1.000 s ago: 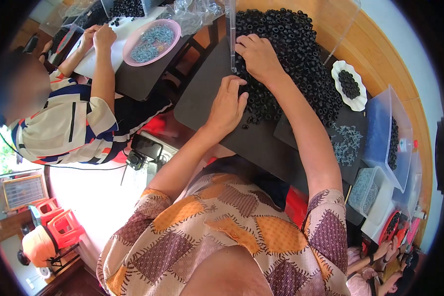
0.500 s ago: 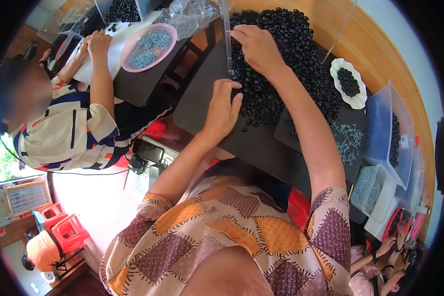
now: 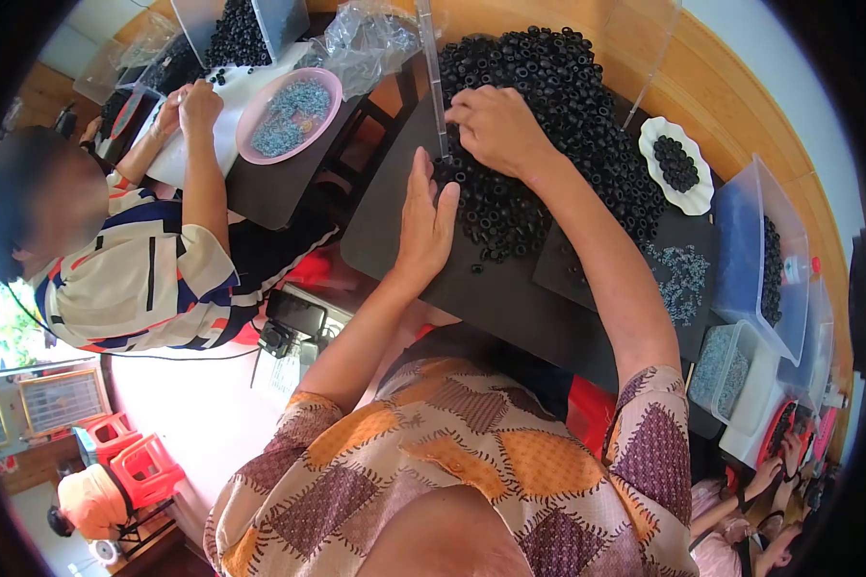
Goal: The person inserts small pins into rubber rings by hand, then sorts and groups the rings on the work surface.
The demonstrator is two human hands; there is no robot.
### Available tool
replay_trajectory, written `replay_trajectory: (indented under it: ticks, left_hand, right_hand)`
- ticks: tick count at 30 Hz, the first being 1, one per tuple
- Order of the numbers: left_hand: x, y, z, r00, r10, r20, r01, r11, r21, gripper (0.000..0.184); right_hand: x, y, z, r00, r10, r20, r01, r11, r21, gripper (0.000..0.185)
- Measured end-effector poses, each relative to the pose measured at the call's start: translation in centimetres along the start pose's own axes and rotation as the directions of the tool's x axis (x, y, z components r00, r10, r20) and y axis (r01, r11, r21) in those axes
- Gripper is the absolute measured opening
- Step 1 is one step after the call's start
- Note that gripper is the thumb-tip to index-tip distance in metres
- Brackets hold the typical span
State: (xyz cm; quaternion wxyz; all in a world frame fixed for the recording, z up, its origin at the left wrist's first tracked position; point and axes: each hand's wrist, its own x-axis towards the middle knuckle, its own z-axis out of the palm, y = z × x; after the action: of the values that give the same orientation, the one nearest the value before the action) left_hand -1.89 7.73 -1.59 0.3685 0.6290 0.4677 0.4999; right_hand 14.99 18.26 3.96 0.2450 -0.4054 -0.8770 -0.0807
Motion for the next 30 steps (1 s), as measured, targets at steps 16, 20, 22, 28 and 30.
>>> replay_trajectory:
  ticks: [16,20,22,28,30]
  left_hand:
    - [2.9,-1.8,-2.3,0.984,0.174,0.033,-0.176,0.929,0.326,0.047]
    - [4.1,-2.3,-1.9,0.972,0.197,0.13,-0.235,0.859,0.455,0.044]
    - [4.2,-2.1,-1.8,0.961,0.217,0.17,-0.273,0.825,0.494,0.042]
    - [3.6,-1.7,-2.0,0.969,0.199,0.145,-0.244,0.854,0.46,0.04]
    - [3.6,-1.7,-1.9,0.974,0.194,0.114,-0.225,0.87,0.439,0.041]
  right_hand:
    - [6.9,5.3,3.1,0.946,-0.128,-0.297,0.059,0.971,-0.231,0.024]
    - [6.8,4.6,3.8,0.977,-0.118,-0.18,0.079,0.975,-0.208,0.015]
    - [6.4,4.4,4.5,0.98,-0.122,-0.159,0.09,0.977,-0.194,0.012]
    - [5.8,4.3,3.9,0.999,-0.048,0.014,0.05,0.979,-0.199,0.022]
    - [5.8,3.8,3.2,0.991,-0.028,0.134,0.052,0.983,-0.176,0.023]
